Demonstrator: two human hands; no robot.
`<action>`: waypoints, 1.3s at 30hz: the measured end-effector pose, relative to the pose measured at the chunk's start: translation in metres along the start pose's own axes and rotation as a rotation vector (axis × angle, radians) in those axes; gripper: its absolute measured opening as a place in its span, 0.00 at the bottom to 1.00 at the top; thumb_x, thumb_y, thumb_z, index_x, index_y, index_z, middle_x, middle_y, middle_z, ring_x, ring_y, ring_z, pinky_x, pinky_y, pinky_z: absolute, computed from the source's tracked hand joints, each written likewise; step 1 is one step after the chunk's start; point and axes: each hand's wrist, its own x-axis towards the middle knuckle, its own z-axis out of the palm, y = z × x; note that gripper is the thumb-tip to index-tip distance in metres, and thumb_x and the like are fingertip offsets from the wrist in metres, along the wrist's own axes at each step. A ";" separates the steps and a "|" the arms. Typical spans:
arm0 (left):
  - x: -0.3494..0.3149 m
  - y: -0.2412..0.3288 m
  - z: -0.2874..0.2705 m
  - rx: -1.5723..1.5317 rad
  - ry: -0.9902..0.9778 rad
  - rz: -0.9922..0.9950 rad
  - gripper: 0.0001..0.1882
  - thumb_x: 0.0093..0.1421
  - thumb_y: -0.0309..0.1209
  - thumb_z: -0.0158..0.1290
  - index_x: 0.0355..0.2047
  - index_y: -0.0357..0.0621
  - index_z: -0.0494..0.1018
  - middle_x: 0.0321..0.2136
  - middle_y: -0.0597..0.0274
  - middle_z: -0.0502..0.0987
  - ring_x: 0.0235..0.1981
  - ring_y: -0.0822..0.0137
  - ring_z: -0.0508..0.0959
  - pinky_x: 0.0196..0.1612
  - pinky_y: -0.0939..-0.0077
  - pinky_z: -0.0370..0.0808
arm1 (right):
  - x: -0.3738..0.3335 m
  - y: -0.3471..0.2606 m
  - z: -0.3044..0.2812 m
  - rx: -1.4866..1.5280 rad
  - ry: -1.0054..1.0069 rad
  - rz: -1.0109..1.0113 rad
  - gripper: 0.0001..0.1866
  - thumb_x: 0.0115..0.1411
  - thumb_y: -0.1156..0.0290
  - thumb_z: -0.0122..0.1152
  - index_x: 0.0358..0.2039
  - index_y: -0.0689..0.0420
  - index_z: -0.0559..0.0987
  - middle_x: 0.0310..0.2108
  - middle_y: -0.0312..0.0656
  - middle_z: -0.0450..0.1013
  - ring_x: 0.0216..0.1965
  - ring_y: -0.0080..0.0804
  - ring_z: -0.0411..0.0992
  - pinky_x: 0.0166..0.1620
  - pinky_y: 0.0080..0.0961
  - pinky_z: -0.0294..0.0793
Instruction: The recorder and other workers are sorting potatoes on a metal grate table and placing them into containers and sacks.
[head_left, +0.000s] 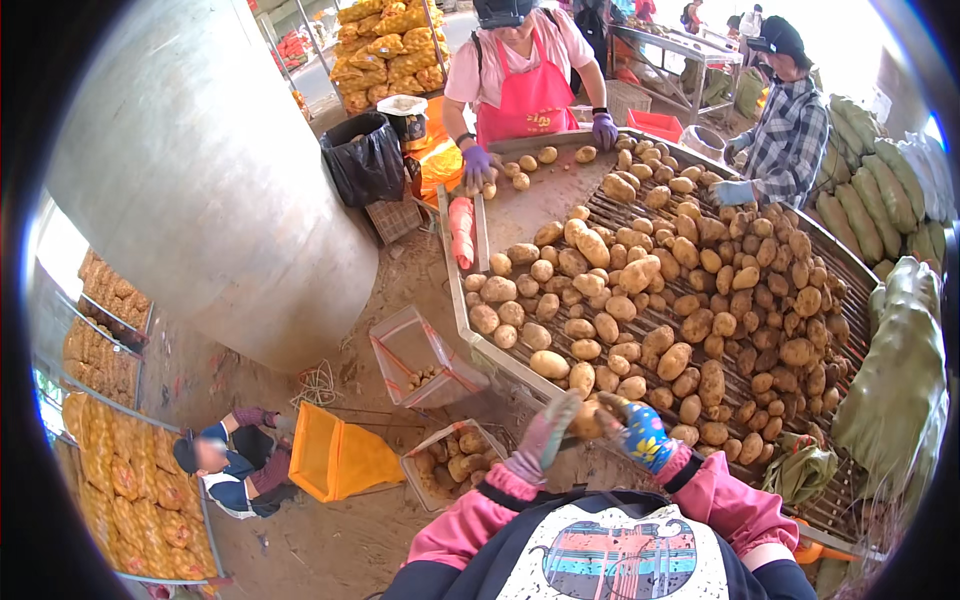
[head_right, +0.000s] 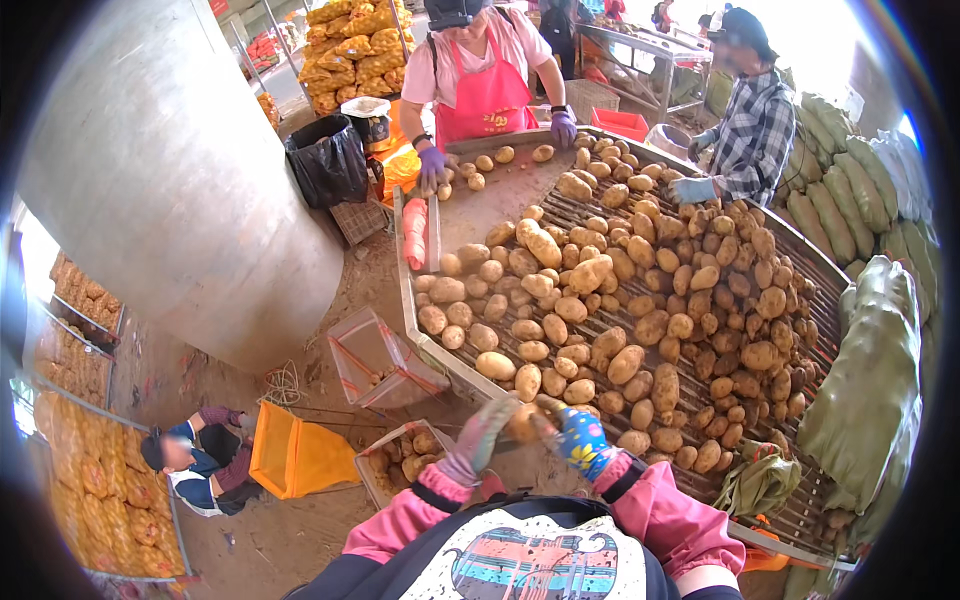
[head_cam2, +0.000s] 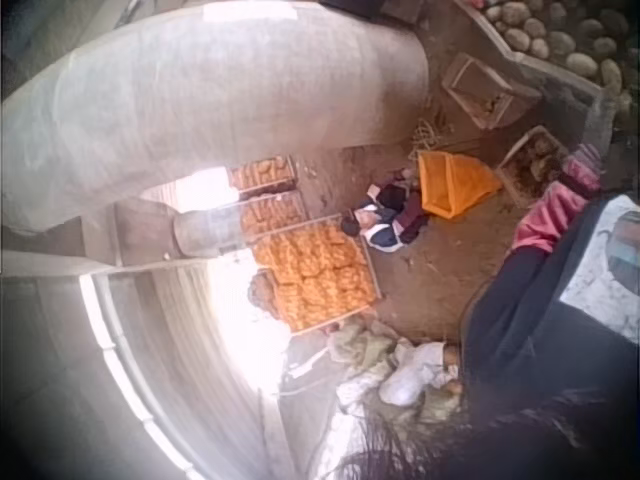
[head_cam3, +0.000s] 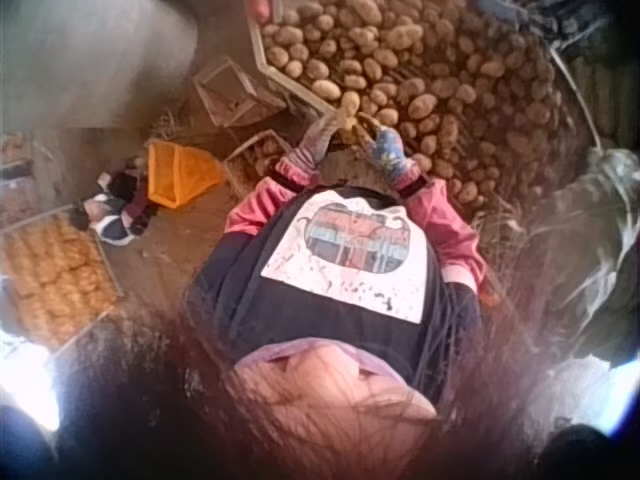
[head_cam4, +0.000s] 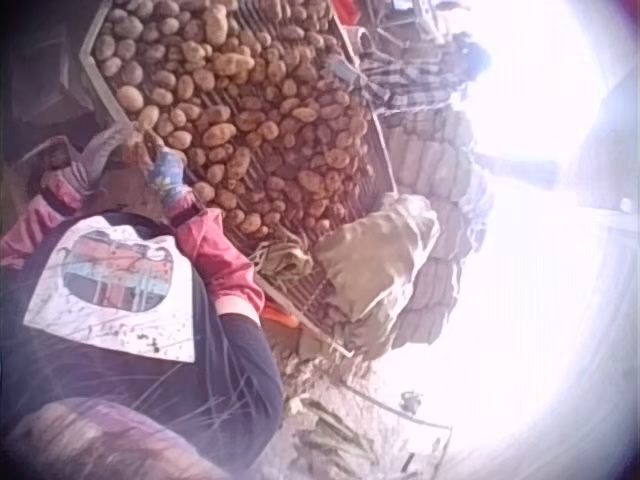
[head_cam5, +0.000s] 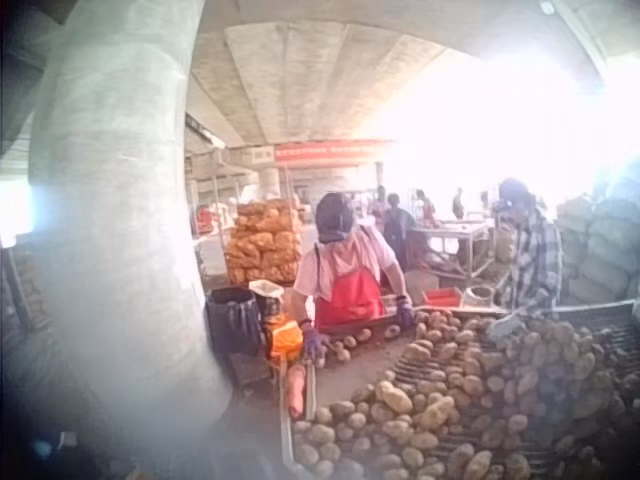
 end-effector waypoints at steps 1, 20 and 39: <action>0.005 -0.011 0.003 -0.112 -0.016 -0.009 0.26 0.66 0.44 0.49 0.59 0.45 0.64 0.49 0.59 0.70 0.47 0.67 0.74 0.45 0.66 0.79 | 0.006 -0.041 -0.002 -0.303 -0.129 -0.017 0.22 0.61 0.60 0.61 0.52 0.58 0.76 0.22 0.38 0.77 0.20 0.33 0.73 0.26 0.29 0.72; -0.020 -0.067 -0.068 -0.616 -0.096 0.055 0.26 0.65 0.44 0.45 0.61 0.49 0.58 0.43 0.62 0.74 0.41 0.62 0.78 0.44 0.63 0.77 | 0.023 -0.079 0.089 -0.729 -0.595 -0.086 0.21 0.60 0.47 0.53 0.39 0.51 0.82 0.22 0.49 0.76 0.24 0.48 0.76 0.27 0.41 0.73; -0.072 -0.059 -0.169 -0.531 0.100 0.171 0.27 0.69 0.46 0.37 0.53 0.35 0.68 0.46 0.52 0.76 0.47 0.62 0.77 0.50 0.68 0.75 | 0.033 -0.099 0.185 0.370 -0.708 0.690 0.15 0.62 0.61 0.61 0.42 0.58 0.80 0.27 0.34 0.76 0.25 0.15 0.69 0.22 0.17 0.67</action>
